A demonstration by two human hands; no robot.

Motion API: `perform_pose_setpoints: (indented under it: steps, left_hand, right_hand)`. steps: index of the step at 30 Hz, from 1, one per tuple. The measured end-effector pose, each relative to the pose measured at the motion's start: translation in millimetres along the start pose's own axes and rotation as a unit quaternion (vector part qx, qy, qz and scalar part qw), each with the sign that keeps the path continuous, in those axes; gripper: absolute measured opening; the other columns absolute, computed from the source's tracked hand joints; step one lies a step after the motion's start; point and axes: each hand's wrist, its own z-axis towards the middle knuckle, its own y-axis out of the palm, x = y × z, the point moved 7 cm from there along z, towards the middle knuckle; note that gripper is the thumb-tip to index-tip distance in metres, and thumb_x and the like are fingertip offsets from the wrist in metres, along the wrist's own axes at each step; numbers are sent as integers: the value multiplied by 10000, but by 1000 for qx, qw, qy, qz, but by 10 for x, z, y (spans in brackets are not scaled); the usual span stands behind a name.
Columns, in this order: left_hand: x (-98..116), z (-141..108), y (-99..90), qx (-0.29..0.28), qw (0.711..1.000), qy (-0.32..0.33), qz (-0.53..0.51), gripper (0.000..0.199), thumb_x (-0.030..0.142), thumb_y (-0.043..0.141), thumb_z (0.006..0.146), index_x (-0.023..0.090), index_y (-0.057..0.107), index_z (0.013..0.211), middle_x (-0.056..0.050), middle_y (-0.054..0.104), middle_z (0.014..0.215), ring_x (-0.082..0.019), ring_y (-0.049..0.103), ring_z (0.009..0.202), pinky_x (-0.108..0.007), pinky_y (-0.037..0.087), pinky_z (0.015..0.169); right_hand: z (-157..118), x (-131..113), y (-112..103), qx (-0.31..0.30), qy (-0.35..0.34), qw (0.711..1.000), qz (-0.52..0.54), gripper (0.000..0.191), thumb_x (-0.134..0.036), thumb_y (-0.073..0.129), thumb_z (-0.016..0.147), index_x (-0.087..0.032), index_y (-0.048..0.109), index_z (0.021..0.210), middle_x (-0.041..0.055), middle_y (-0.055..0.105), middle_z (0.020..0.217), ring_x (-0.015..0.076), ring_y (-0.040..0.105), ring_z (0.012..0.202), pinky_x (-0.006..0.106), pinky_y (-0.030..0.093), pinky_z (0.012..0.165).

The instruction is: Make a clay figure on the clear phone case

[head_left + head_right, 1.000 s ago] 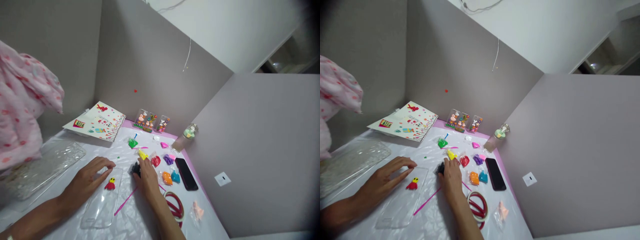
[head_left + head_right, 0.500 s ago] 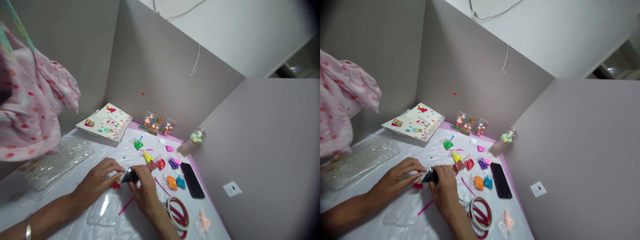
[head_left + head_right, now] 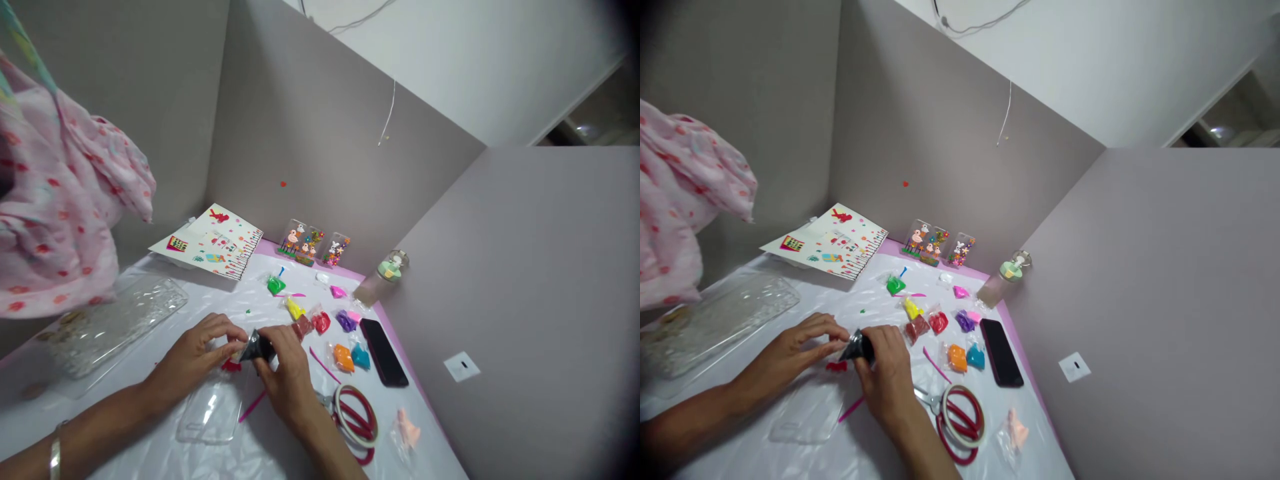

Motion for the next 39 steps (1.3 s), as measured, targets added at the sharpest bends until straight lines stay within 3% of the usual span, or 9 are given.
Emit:
perform_pose_setpoints:
  steps: [4,8,12,15,20,27,33,36,39]
  left_hand:
    - [-1,10,40,-28,996,-62,-64,377,605,647,927,276,828,951,-64,823,1047,-313,745,1061,-446,557,1011]
    - [-29,-30,129,-47,983,-118,-133,367,536,647,924,222,780,1058,-108,830,1094,-301,773,1018,-416,605,915]
    - [8,-55,165,-58,978,-130,-155,320,499,615,927,204,706,1009,-75,788,906,-241,740,809,-364,603,758]
    - [26,-37,115,-50,985,-109,-123,322,530,620,935,227,672,839,-18,705,790,-220,679,764,-343,569,748]
    - [75,-16,8,-16,998,-44,-34,422,600,638,924,246,679,698,-7,664,839,-235,646,865,-371,529,907]
    - [172,-32,-7,-6,1000,17,8,258,487,633,950,276,779,921,-18,751,940,-241,724,934,-361,584,892]
    - [123,-48,-80,39,995,72,49,189,457,715,907,281,775,939,-37,763,938,-259,706,972,-375,583,889]
    - [137,-55,-75,36,992,105,68,208,486,699,927,294,780,934,-39,799,972,-270,705,1029,-405,576,947]
    - [184,-70,-76,43,986,133,90,208,495,702,935,295,752,904,0,792,894,-247,709,942,-485,487,1109]
  right_hand:
    - [13,-60,-2,20,-41,997,-62,384,12,612,850,-196,646,1170,89,747,1040,259,665,935,371,560,829]
    - [3,-152,10,40,-97,986,-134,324,-25,563,930,-174,630,1209,105,743,1015,269,631,878,388,535,789]
    - [-11,-242,14,37,-119,980,-156,258,-63,532,999,-145,622,1227,123,747,1030,275,625,884,394,516,791]
    - [-8,-278,6,36,-119,979,-161,223,-93,526,1025,-154,630,1213,118,748,1027,271,622,873,393,509,780]
    - [6,-210,10,27,-86,982,-165,271,-49,583,950,-180,651,1178,106,742,1010,271,630,867,396,515,778]
    - [2,-97,-54,46,-19,996,-68,364,7,621,854,-200,667,1151,86,749,1047,260,670,945,381,550,843]
    - [-7,-98,-6,15,-8,999,-42,373,-12,631,844,-225,663,1149,76,751,1061,257,676,963,378,553,856]
    - [-9,-99,-9,18,-9,999,-30,352,-21,642,841,-210,666,1137,80,749,1045,257,673,946,374,547,843]
    - [-5,-99,-8,15,-8,1000,-17,342,-31,634,843,-205,668,1134,80,746,1034,256,674,939,371,542,839]
